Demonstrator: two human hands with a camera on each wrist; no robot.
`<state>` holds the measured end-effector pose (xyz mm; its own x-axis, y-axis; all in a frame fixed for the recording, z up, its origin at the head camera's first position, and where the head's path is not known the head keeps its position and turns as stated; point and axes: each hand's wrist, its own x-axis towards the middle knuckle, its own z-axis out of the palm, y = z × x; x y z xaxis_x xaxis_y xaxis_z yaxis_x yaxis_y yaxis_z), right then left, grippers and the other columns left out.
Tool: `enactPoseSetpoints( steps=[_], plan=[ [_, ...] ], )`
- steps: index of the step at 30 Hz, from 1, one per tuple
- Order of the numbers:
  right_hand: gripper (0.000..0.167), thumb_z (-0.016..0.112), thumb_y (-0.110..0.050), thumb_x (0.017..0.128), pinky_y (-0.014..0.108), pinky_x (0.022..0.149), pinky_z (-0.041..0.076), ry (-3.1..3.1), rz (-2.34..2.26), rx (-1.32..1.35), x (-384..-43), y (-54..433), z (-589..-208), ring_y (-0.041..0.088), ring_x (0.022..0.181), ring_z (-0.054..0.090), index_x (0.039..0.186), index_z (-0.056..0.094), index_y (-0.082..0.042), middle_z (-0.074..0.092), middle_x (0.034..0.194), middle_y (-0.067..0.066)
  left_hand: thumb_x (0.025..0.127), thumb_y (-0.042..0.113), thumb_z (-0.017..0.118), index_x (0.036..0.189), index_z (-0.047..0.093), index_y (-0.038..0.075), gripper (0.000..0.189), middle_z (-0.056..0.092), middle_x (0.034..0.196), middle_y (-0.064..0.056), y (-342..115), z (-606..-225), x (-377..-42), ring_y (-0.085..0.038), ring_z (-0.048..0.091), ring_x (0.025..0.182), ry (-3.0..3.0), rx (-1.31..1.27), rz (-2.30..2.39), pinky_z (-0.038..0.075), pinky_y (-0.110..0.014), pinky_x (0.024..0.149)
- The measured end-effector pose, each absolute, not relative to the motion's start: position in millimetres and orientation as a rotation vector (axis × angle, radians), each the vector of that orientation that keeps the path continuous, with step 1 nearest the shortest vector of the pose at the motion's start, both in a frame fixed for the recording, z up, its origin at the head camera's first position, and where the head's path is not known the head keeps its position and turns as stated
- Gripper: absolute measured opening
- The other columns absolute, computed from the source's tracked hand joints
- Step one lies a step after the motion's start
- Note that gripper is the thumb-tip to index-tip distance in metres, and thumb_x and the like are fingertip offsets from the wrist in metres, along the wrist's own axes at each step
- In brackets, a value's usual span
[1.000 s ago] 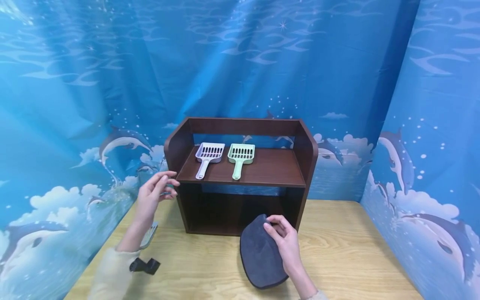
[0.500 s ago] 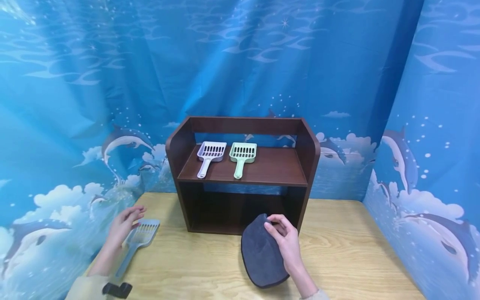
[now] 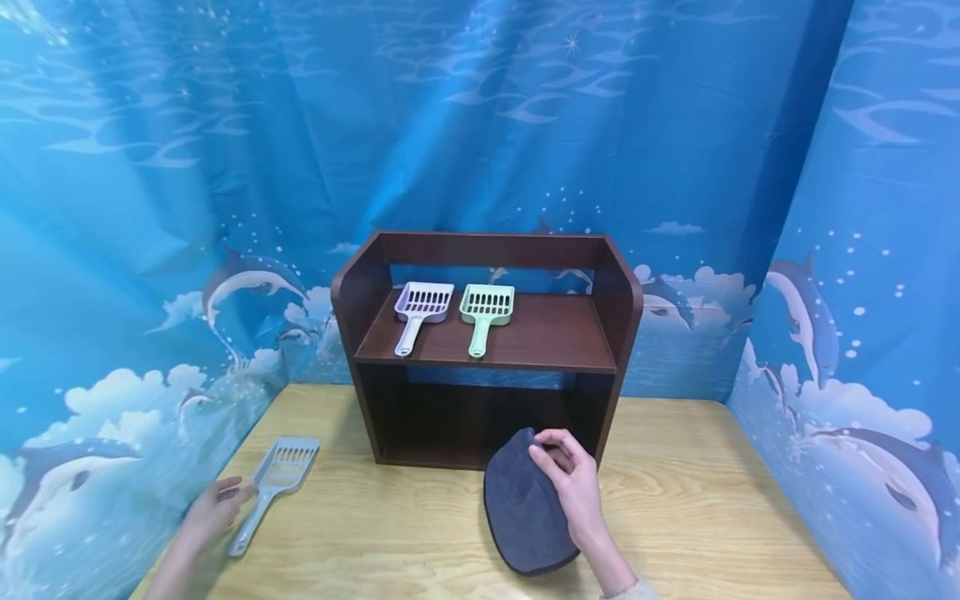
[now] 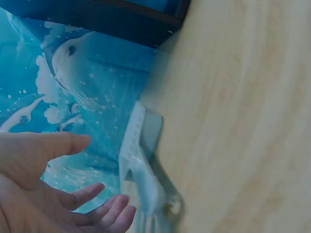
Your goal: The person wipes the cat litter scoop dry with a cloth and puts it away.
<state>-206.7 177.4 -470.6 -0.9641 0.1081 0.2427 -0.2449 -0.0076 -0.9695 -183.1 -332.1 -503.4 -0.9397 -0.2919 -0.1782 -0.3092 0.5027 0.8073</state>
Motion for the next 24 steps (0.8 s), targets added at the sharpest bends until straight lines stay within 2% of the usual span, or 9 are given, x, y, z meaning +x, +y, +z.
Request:
enactPoseSetpoints(
  steps=[3, 7, 10, 12, 14, 15, 19, 21, 24],
  plan=[
    [0.025, 0.071, -0.004, 0.094, 0.019, 0.085, 0.053, -2.024, 2.061, 0.134, -206.6, 176.8, -470.4, 0.009, 0.095, 0.067, 0.115, 0.062, 0.007, 0.067, 0.102, -0.004, 0.103, 0.026, 0.053, 0.141, 0.025, -0.026, 0.07, 0.034, 0.139, -0.049, -333.7, -512.2, -179.2, -0.06, 0.045, 0.125, 2.696, -0.516, 1.423, 0.05, -0.057, 0.095],
    [0.024, 0.069, -0.002, 0.094, 0.019, 0.084, 0.053, -2.025, 2.065, 0.117, -206.6, 175.4, -469.7, 0.008, 0.094, 0.067, 0.115, 0.062, 0.007, 0.068, 0.101, -0.005, 0.1, 0.03, 0.059, 0.138, 0.028, -0.027, 0.075, 0.041, 0.136, -0.048, -331.0, -519.7, -175.9, -0.058, 0.05, 0.119, 2.649, -0.544, 1.44, 0.044, -0.059, 0.1],
    [0.024, 0.07, -0.003, 0.094, 0.019, 0.085, 0.053, -2.028, 2.068, 0.112, -206.4, 175.0, -469.4, 0.008, 0.094, 0.067, 0.115, 0.062, 0.007, 0.067, 0.102, -0.005, 0.102, 0.026, 0.057, 0.137, 0.027, -0.029, 0.073, 0.054, 0.116, -0.044, -328.0, -523.7, -175.5, -0.043, 0.065, 0.098, 2.536, -0.559, 1.594, 0.053, -0.051, 0.091],
    [0.026, 0.071, -0.006, 0.094, 0.019, 0.085, 0.053, -2.034, 2.067, 0.112, -205.8, 175.5, -469.4, 0.009, 0.094, 0.066, 0.115, 0.062, 0.006, 0.067, 0.102, -0.004, 0.105, 0.022, 0.051, 0.135, 0.027, -0.03, 0.065, 0.065, 0.099, -0.03, -325.8, -525.5, -176.3, -0.027, 0.07, 0.081, 2.431, -0.57, 1.727, 0.059, -0.039, 0.077],
    [0.027, 0.072, -0.008, 0.094, 0.019, 0.085, 0.053, -2.041, 2.064, 0.109, -205.4, 176.1, -469.3, 0.009, 0.095, 0.066, 0.116, 0.062, 0.006, 0.067, 0.103, -0.004, 0.108, 0.02, 0.041, 0.128, 0.036, -0.031, 0.055, 0.069, 0.084, -0.015, -323.9, -525.9, -177.0, -0.015, 0.068, 0.069, 2.317, -0.57, 1.848, 0.058, -0.029, 0.063],
    [0.028, 0.072, -0.009, 0.094, 0.019, 0.085, 0.053, -2.048, 2.06, 0.109, -205.2, 176.5, -469.3, 0.009, 0.095, 0.066, 0.116, 0.062, 0.006, 0.067, 0.103, -0.004, 0.109, 0.02, 0.037, 0.124, 0.043, -0.029, 0.052, 0.069, 0.08, -0.009, -323.1, -525.9, -177.2, -0.012, 0.066, 0.067, 2.262, -0.583, 1.894, 0.057, -0.027, 0.061],
    [0.027, 0.071, -0.008, 0.095, 0.019, 0.085, 0.052, -2.052, 2.058, 0.106, -205.0, 177.4, -469.4, 0.009, 0.096, 0.066, 0.116, 0.062, 0.006, 0.067, 0.103, -0.004, 0.11, 0.019, 0.024, 0.102, 0.066, -0.012, 0.053, 0.064, 0.075, -0.001, -321.8, -525.4, -177.6, -0.008, 0.06, 0.063, 2.032, -0.579, 2.042, 0.053, -0.021, 0.058],
    [0.026, 0.071, -0.006, 0.094, 0.019, 0.085, 0.052, -2.047, 2.058, 0.109, -204.9, 177.7, -469.3, 0.008, 0.096, 0.066, 0.116, 0.062, 0.006, 0.067, 0.103, -0.004, 0.11, 0.02, 0.019, 0.097, 0.068, -0.003, 0.056, 0.059, 0.074, 0.001, -322.2, -525.6, -176.7, -0.004, 0.054, 0.06, 1.943, -0.552, 2.086, 0.048, -0.016, 0.054],
    [0.024, 0.07, -0.003, 0.094, 0.019, 0.085, 0.053, -2.029, 2.062, 0.115, -204.5, 178.2, -468.7, 0.008, 0.095, 0.066, 0.115, 0.062, 0.007, 0.067, 0.102, -0.005, 0.111, 0.023, 0.015, 0.098, 0.066, 0.004, 0.056, 0.053, 0.073, 0.004, -322.3, -525.6, -174.2, 0.002, 0.043, 0.054, 1.896, -0.52, 2.106, 0.038, -0.012, 0.047]
  ],
)
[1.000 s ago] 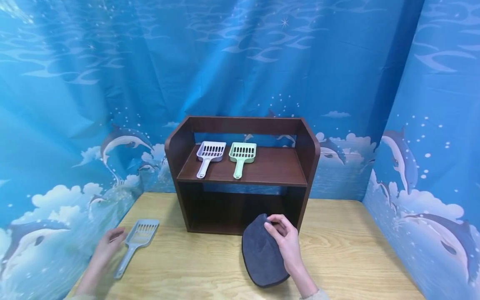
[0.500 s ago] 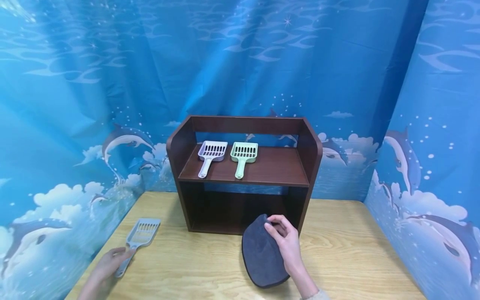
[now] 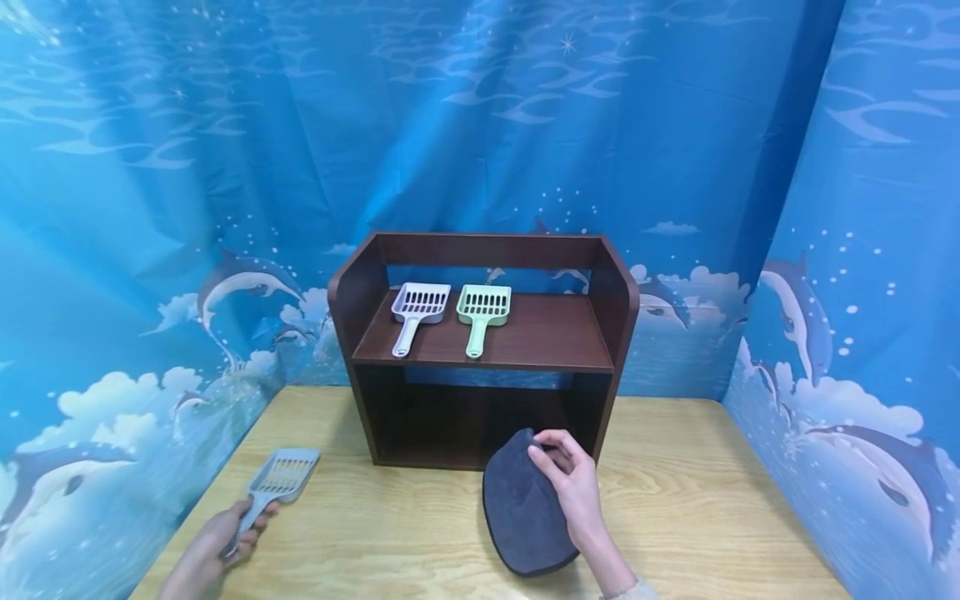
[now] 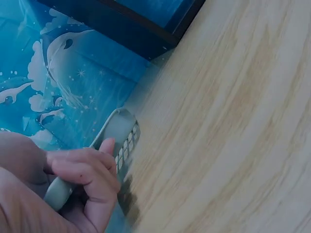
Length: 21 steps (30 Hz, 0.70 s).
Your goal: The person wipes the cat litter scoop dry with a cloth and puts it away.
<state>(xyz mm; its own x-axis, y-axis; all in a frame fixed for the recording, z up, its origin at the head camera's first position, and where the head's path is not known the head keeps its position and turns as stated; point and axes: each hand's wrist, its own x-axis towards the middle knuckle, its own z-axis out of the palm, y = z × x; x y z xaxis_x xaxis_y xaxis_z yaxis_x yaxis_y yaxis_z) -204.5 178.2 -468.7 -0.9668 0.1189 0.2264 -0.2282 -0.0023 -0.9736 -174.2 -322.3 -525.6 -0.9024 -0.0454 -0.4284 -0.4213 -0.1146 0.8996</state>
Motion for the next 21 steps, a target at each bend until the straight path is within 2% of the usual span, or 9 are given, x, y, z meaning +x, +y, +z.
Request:
enactPoseSetpoints(
  steps=[4, 8, 15, 21],
  plan=[
    [0.024, 0.07, -0.002, 0.094, 0.019, 0.085, 0.053, -2.012, 2.073, 0.128, -204.6, 178.4, -467.8, 0.009, 0.095, 0.067, 0.114, 0.061, 0.008, 0.067, 0.102, -0.005, 0.112, 0.026, 0.019, 0.102, 0.066, 0.007, 0.052, 0.051, 0.074, 0.005, -321.7, -523.3, -170.4, 0.004, 0.037, 0.05, 1.897, -0.512, 2.137, 0.034, -0.011, 0.043],
    [0.025, 0.07, -0.003, 0.094, 0.019, 0.085, 0.053, -2.01, 2.07, 0.124, -205.7, 179.4, -467.3, 0.009, 0.096, 0.067, 0.115, 0.061, 0.008, 0.067, 0.102, -0.005, 0.112, 0.028, 0.022, 0.107, 0.067, 0.007, 0.049, 0.048, 0.072, 0.007, -320.4, -519.3, -169.4, 0.003, 0.035, 0.048, 1.969, -0.397, 2.063, 0.032, -0.013, 0.043],
    [0.025, 0.069, -0.003, 0.095, 0.018, 0.085, 0.052, -2.017, 2.042, 0.135, -206.0, 180.5, -466.0, 0.008, 0.095, 0.066, 0.116, 0.061, 0.008, 0.067, 0.103, -0.004, 0.112, 0.031, 0.026, 0.122, 0.058, -0.008, 0.051, 0.043, 0.074, 0.007, -307.5, -507.9, -169.4, 0.002, 0.034, 0.052, 2.129, -0.234, 1.87, 0.03, -0.014, 0.048],
    [0.025, 0.07, -0.003, 0.094, 0.018, 0.085, 0.053, -2.01, 2.041, 0.108, -206.6, 181.1, -466.0, 0.008, 0.094, 0.067, 0.115, 0.062, 0.006, 0.067, 0.103, -0.005, 0.112, 0.036, 0.03, 0.128, 0.055, -0.012, 0.057, 0.045, 0.074, 0.005, -288.1, -490.3, -167.1, 0.0, 0.034, 0.053, 2.171, -0.18, 1.792, 0.031, -0.016, 0.05]
  ],
)
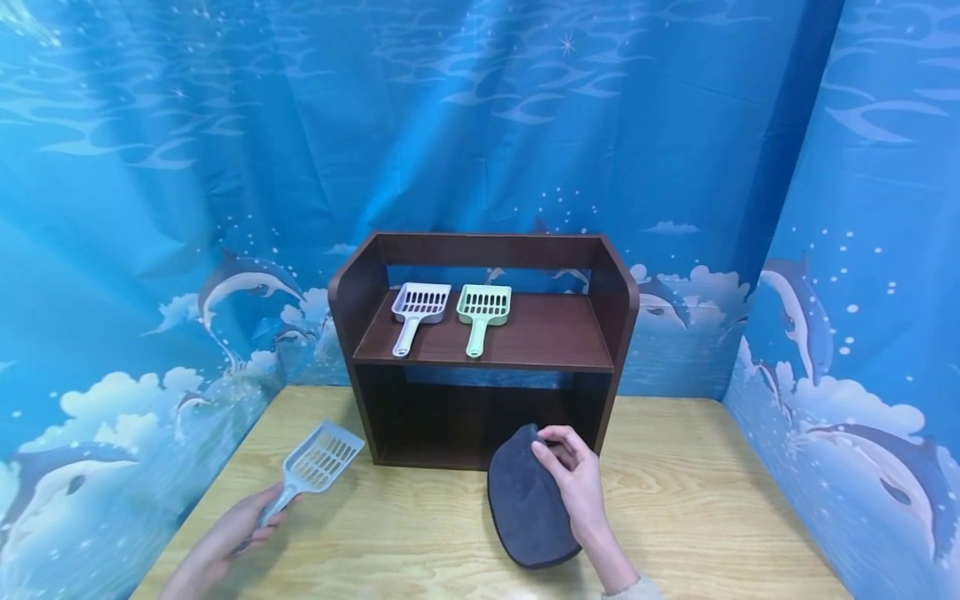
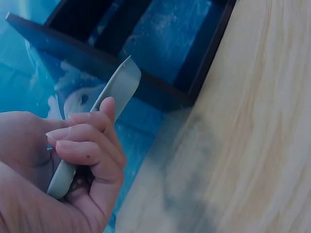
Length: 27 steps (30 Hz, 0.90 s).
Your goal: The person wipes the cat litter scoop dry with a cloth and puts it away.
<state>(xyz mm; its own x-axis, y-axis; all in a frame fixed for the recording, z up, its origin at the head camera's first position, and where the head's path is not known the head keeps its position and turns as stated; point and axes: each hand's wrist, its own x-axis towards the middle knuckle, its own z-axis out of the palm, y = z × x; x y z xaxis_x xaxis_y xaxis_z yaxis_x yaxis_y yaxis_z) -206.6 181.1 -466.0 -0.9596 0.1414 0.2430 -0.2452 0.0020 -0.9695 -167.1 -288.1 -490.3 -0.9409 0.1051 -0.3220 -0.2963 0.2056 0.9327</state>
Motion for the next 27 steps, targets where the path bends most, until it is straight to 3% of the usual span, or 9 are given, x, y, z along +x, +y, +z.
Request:
enactPoseSetpoints(
  steps=[14, 27],
  plan=[
    [0.024, 0.074, -0.011, 0.093, 0.02, 0.079, 0.054, -2.025, 1.971, 0.12, -206.5, 180.5, -460.0, 0.011, 0.084, 0.067, 0.112, 0.066, 0.002, 0.067, 0.103, -0.001, 0.111, 0.035, 0.036, 0.11, 0.065, -0.001, 0.046, 0.048, 0.072, 0.005, -238.4, -476.4, -170.2, -0.001, 0.037, 0.054, 2.159, 0.047, 1.766, 0.032, -0.016, 0.05],
    [0.027, 0.075, -0.014, 0.093, 0.02, 0.08, 0.053, -1.986, 1.972, 0.081, -218.1, 178.8, -445.6, 0.011, 0.083, 0.066, 0.114, 0.067, 0.001, 0.068, 0.105, -0.002, 0.111, 0.033, 0.038, 0.114, 0.064, -0.011, 0.051, 0.05, 0.07, 0.006, -186.4, -480.1, -183.0, 0.0, 0.039, 0.054, 2.145, 0.215, 1.766, 0.033, -0.015, 0.049]
  ],
)
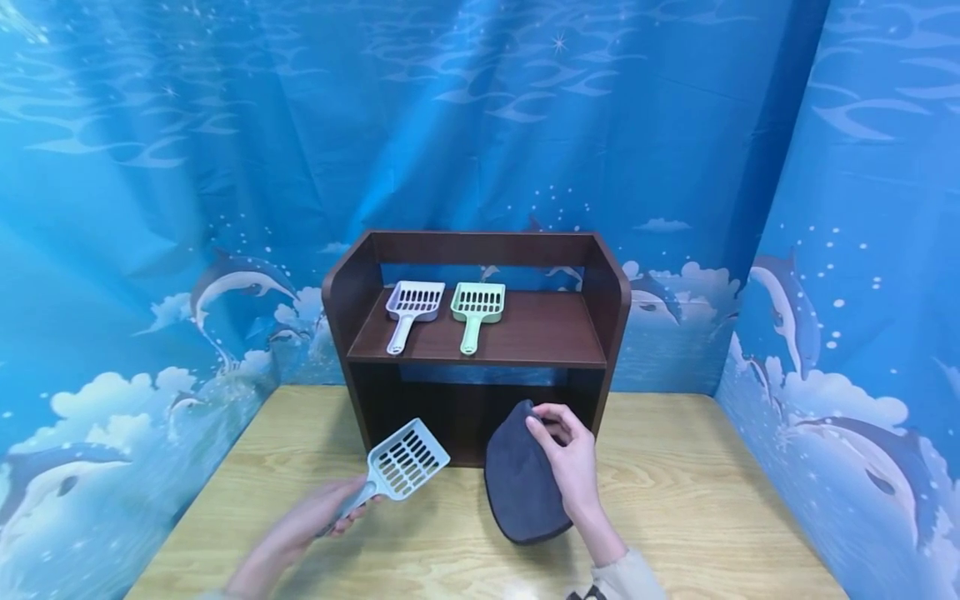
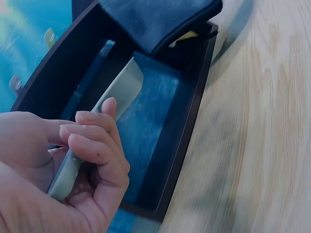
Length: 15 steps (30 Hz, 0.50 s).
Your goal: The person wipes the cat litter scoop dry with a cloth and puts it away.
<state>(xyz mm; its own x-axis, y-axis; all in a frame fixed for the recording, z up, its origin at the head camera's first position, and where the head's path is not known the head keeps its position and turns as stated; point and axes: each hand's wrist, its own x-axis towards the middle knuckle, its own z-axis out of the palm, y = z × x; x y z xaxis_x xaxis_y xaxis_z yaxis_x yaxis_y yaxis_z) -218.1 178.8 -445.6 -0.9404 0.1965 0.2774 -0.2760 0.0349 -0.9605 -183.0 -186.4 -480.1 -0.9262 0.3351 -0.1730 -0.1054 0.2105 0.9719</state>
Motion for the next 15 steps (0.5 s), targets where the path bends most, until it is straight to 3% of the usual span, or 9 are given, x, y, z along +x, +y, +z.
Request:
enactPoseSetpoints(
  steps=[10, 15],
  plan=[
    [0.032, 0.075, -0.006, 0.091, 0.017, 0.08, 0.053, -1.836, 1.983, 0.085, -229.4, 169.6, -430.5, 0.01, 0.088, 0.066, 0.12, 0.064, 0.003, 0.068, 0.108, 0.0, 0.109, 0.04, 0.041, 0.117, 0.065, -0.007, 0.053, 0.05, 0.07, 0.005, -147.6, -481.0, -191.6, -0.003, 0.038, 0.056, 2.118, 0.205, 1.78, 0.033, -0.015, 0.05],
    [0.032, 0.078, -0.002, 0.088, 0.018, 0.08, 0.055, -1.893, 1.958, 0.212, -228.3, 159.5, -428.1, 0.009, 0.089, 0.068, 0.118, 0.069, 0.001, 0.072, 0.108, 0.005, 0.109, 0.039, 0.042, 0.117, 0.064, -0.008, 0.053, 0.05, 0.069, 0.006, -131.3, -477.7, -194.8, -0.003, 0.037, 0.055, 2.106, 0.227, 1.796, 0.032, -0.015, 0.049]
  ],
)
